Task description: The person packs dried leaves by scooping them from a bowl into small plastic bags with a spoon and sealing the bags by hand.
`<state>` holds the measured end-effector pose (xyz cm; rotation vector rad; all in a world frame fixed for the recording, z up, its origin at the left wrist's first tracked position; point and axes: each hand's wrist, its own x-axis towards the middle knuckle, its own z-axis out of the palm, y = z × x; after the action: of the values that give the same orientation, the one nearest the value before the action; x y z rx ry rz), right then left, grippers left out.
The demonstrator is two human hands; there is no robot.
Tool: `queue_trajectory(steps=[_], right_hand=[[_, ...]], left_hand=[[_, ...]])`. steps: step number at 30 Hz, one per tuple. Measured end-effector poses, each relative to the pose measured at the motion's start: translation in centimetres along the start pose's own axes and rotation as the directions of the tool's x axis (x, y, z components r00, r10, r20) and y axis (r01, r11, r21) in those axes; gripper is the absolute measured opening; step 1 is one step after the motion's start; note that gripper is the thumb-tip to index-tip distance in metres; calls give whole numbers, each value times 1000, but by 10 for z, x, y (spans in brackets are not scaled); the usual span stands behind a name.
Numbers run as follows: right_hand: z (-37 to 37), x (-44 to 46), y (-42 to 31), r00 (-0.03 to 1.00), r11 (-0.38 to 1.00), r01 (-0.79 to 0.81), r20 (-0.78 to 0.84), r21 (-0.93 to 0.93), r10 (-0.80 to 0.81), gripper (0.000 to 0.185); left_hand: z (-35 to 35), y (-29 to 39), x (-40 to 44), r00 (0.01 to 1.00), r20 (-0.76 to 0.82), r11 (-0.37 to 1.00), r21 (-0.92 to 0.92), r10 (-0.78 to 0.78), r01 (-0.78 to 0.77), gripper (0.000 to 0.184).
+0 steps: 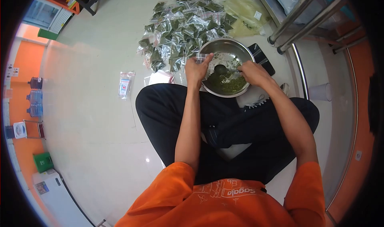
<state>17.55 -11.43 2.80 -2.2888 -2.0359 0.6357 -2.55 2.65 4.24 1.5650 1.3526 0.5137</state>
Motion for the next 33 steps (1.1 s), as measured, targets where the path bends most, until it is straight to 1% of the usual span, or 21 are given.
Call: queue_trajectory(steps=[3, 5, 6, 8, 9, 10, 12, 14, 15, 16, 17, 18, 20, 21, 22, 23, 25, 26, 29, 32, 33], right_hand=[[-22, -7, -12, 1000, 1000, 12, -29, 13, -11, 22], [-30, -5, -18, 980, 994, -95, -180, -61, 82, 24], [-29, -1, -21, 981, 994, -87, -180, -72, 73, 24], [-15, 8, -23, 963, 985, -145, -217, 91, 162, 26], [-3, 6, -18, 989, 995, 7, -148, -95, -21, 31], [-9, -5, -23, 989, 994, 12, -144, -106, -27, 31], [-22, -31, -32, 970, 956, 237, -12, -175, -243, 34], [-39, -45, -27, 967, 939, 250, 19, -236, -253, 38], [-52, -49, -26, 982, 954, 179, -9, -241, -186, 40], [-59, -52, -24, 992, 964, 107, -37, -244, -119, 43], [-61, -49, -18, 982, 975, 65, -161, -211, -100, 46], [-61, -43, -18, 983, 971, 76, -147, -229, -111, 46], [-57, -28, -22, 964, 976, -29, -265, -214, -29, 48], [-49, -22, -25, 959, 982, 24, -274, -189, -76, 48], [-46, -23, -24, 959, 981, 30, -271, -190, -82, 48], [-42, -26, -26, 980, 980, 79, -164, -183, -110, 47], [-50, -42, -36, 993, 969, 110, 57, -222, -100, 43], [-54, -48, -35, 992, 965, 119, 69, -233, -106, 43], [-68, -61, -11, 996, 994, 13, -91, -110, -23, 47], [-83, -70, -9, 998, 999, -36, 56, -30, 38, 49], [-75, -71, -9, 997, 998, 16, 79, -68, -10, 46]], left_hand=[[10, -18, 14, 998, 31, 995, -78, -63, 66, 59], [21, -34, 26, 994, 40, 991, -93, -98, 101, 55], [22, -34, 29, 995, 33, 990, -104, -98, 100, 55], [24, -33, 30, 985, 104, 972, -179, -137, 154, 54], [24, -29, 27, 986, 101, 969, -193, -136, 154, 54], [21, -23, 21, 991, 78, 982, -148, -108, 119, 53], [16, -16, 14, 995, 52, 989, -115, -90, 96, 51], [15, -12, 12, 999, 30, 998, -55, -28, 29, 48], [16, -10, 12, 999, 24, 996, -76, -38, 40, 48], [17, -8, 12, 999, 15, 998, -45, 44, -43, 48], [18, -7, 10, 992, 7, 992, -14, 124, -124, 48], [17, -3, 8, 993, -3, 993, -33, 114, -114, 48], [14, 4, 5, 981, 27, 979, 68, 191, -193, 48], [14, 5, 3, 982, 19, 980, 63, 187, -188, 48], [13, 5, 2, 973, 23, 974, -4, 228, -228, 51], [11, 4, 0, 964, 25, 962, -70, 266, -264, 55], [7, 2, -1, 963, 25, 963, -35, 269, -268, 53], [6, 3, -1, 960, 27, 960, -5, 280, -280, 52], [0, 9, -2, 961, 22, 960, -44, 277, -276, 55], [2, 6, 1, 959, -14, 959, 15, 284, -284, 58], [0, 6, -1, 958, -22, 958, -35, 284, -285, 60]])
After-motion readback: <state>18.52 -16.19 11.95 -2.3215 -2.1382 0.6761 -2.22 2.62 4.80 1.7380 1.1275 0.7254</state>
